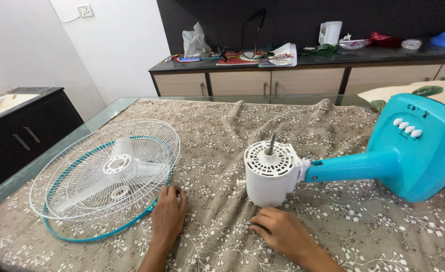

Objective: The person assembles the motor housing of a teal and white electric fan on a table. They place a white plastic cover onto the motor, align it, and use a green-handled screwdriver to tighten a central screw. The fan cage and blades remain disassembled on the table.

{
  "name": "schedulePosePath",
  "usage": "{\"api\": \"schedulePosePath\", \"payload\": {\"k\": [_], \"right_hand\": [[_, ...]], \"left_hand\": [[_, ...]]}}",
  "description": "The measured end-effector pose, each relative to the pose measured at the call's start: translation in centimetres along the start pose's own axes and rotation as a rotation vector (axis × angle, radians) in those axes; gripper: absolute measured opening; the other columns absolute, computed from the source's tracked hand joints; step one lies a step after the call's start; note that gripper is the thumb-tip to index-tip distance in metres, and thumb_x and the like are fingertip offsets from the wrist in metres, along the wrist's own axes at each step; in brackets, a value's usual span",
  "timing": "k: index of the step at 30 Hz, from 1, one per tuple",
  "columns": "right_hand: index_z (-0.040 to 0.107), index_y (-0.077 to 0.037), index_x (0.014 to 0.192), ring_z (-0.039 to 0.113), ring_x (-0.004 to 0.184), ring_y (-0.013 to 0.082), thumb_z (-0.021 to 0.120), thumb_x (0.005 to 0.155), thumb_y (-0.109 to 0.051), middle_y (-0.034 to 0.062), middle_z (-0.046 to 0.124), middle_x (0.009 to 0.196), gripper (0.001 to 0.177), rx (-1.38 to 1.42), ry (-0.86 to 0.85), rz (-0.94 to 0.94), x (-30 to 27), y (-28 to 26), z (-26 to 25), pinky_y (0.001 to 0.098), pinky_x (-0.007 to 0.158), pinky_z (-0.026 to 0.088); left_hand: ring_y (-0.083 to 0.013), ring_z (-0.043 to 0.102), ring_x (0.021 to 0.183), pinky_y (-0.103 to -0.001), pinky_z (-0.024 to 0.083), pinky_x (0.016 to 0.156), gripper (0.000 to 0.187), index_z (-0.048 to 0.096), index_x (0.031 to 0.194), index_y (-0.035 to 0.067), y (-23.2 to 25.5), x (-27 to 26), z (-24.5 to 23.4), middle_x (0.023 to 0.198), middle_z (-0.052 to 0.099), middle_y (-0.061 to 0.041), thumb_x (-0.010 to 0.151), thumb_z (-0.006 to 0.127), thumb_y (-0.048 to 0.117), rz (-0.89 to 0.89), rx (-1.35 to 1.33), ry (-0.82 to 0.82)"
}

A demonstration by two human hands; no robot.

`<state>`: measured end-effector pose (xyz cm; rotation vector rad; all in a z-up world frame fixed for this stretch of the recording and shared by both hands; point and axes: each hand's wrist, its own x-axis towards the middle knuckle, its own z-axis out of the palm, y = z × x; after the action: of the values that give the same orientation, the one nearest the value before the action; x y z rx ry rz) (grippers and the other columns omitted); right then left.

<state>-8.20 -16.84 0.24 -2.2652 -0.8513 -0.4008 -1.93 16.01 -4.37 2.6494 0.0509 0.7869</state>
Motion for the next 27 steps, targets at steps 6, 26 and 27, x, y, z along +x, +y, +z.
{"api": "schedulePosePath", "payload": {"k": [6, 26, 27], "right_hand": [[0.066, -0.005, 0.101, 0.072, 0.083, 0.0321, 0.076, 0.087, -0.016, 0.0111, 0.073, 0.094, 0.020, 0.044, 0.182, 0.017, 0.1, 0.1, -0.2, 0.0422, 0.070, 0.056], [0.077, -0.008, 0.112, 0.080, 0.078, 0.0168, 0.079, 0.078, 0.000, 0.0063, 0.079, 0.106, 0.035, 0.006, 0.383, -0.185, -0.5, 2.2, -1.7, 0.0278, 0.065, 0.063], [0.076, -0.008, 0.111, 0.081, 0.080, 0.0172, 0.078, 0.078, 0.001, 0.0069, 0.079, 0.107, 0.034, 0.039, 0.383, -0.187, -0.5, 2.2, -1.7, 0.0275, 0.066, 0.064]], "left_hand": [[-0.0181, 0.058, 0.060, -0.033, 0.052, 0.052, 0.027, 0.066, 0.090, 0.002, 5.5, -0.7, -0.1, 0.081, 0.063, -0.008, 0.103, 0.053, 0.021, 0.170, -0.248, 0.004], [-0.0086, 0.071, 0.064, -0.022, 0.057, 0.055, 0.013, 0.079, 0.085, 0.001, 16.4, -3.9, 3.0, 0.081, 0.079, -0.005, 0.077, 0.087, 0.007, -0.033, -1.116, -0.276], [-0.0081, 0.071, 0.065, -0.022, 0.057, 0.057, 0.013, 0.078, 0.085, 0.001, 16.3, -3.9, 3.3, 0.080, 0.079, -0.005, 0.077, 0.087, 0.006, -0.067, -1.196, -0.315]]}}
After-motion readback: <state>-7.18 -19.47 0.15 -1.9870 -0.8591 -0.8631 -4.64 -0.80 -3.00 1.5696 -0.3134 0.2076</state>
